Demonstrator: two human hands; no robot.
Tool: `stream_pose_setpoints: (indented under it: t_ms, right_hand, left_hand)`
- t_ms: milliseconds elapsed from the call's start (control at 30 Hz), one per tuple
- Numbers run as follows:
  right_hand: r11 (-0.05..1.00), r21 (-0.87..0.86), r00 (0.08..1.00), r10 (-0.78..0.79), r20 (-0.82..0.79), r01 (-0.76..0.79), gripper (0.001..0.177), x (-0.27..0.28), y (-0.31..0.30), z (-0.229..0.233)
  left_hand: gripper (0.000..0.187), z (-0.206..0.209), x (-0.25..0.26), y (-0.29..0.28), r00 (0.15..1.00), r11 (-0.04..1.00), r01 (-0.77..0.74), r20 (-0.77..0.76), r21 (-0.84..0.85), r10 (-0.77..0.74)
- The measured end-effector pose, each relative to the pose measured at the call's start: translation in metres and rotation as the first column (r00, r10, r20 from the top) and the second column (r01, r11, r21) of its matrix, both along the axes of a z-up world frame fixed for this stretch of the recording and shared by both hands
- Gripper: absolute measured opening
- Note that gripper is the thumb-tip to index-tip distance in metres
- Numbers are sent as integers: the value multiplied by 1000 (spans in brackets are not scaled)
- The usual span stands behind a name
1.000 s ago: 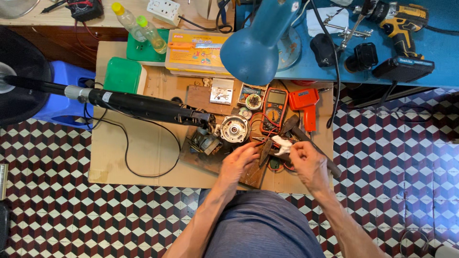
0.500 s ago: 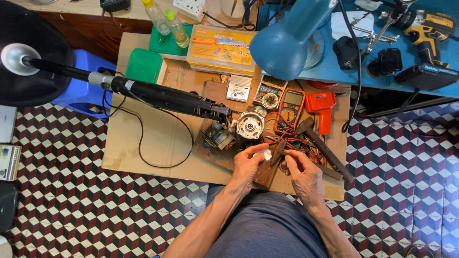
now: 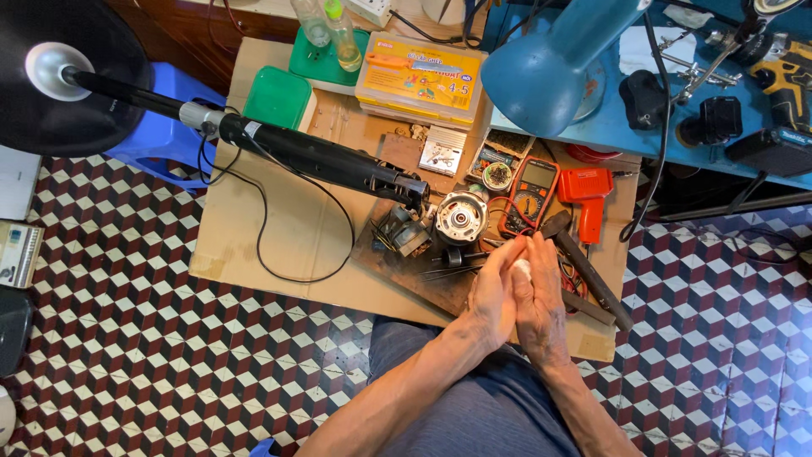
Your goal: The person disassembles a small electric motor, cleans the internal components with a cloth, applies lubricant, and reassembles the parts. They use a power drill to tighten screws and test the rotor movement.
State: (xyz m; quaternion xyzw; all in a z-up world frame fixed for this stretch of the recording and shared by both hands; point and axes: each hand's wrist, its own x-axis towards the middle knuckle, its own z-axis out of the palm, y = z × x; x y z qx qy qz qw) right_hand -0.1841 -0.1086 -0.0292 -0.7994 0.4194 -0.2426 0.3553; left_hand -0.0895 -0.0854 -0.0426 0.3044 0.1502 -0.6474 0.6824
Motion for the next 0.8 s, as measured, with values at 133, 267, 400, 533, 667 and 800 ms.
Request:
stream_pose_setpoints:
  t_ms: [133,267,400,533,667,800]
  right_hand:
    - [981,179,992,-85,92,68,56,2,-4,-4]
    - [970,228,966,-138,218,87,58,-2,-5,-2]
    - [980,181,963,-130,235,88,61,-10,-15,-10]
    - [886,452,921,-260,292,106,62,-16,-27,-25]
    - [803,594,938,-235,253,41,67,-10,-21,-42]
    - [766,642,992,-47,116,-39,62,-1,-7,-60]
  left_hand:
    - [55,16,-3,1,986,965,163,77,-204,-150]
    - [57,19,-5,5,950,931,302,149,-207,-276]
    - [52,12,-11,18,921,919,373,166,-125,-352]
    - [40,-15,-24,26,869,923,380,362,-54,-336]
    - [35,-54,-12,26,839,927,370,407,62,-362]
    - [37,-90,24,48,622,870,400,612,287,-488]
